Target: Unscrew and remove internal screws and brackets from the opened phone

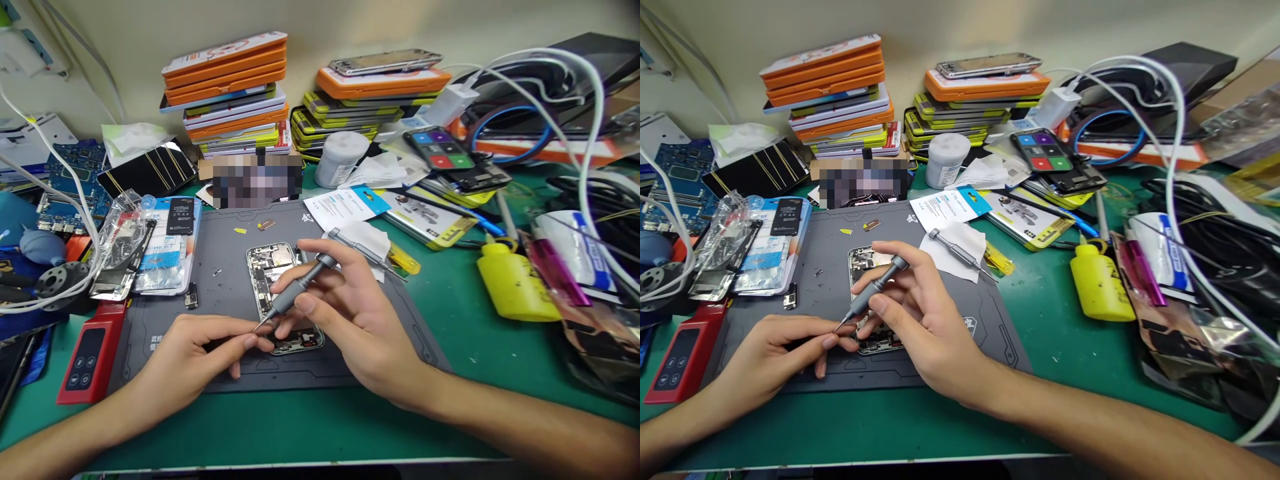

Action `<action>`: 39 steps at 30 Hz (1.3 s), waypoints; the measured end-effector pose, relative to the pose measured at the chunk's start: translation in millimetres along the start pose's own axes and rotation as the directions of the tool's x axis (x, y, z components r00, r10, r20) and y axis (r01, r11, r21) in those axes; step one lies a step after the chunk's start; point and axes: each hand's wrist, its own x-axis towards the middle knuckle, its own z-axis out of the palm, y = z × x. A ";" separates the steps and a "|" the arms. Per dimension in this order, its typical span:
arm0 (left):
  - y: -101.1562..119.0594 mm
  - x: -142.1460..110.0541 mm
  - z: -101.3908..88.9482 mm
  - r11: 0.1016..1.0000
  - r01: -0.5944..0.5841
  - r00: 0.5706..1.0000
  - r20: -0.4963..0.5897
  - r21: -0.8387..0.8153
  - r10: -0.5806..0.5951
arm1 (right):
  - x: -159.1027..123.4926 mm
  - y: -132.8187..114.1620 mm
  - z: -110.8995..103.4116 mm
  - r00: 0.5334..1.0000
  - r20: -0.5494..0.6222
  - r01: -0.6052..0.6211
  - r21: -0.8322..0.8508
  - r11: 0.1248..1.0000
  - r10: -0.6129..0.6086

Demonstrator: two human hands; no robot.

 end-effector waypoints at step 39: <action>2.4 0.3 1.0 0.998 0.064 0.997 0.033 0.022 -0.065 | 1.6 -5.3 1.2 0.991 -0.024 -0.129 0.129 0.983 0.133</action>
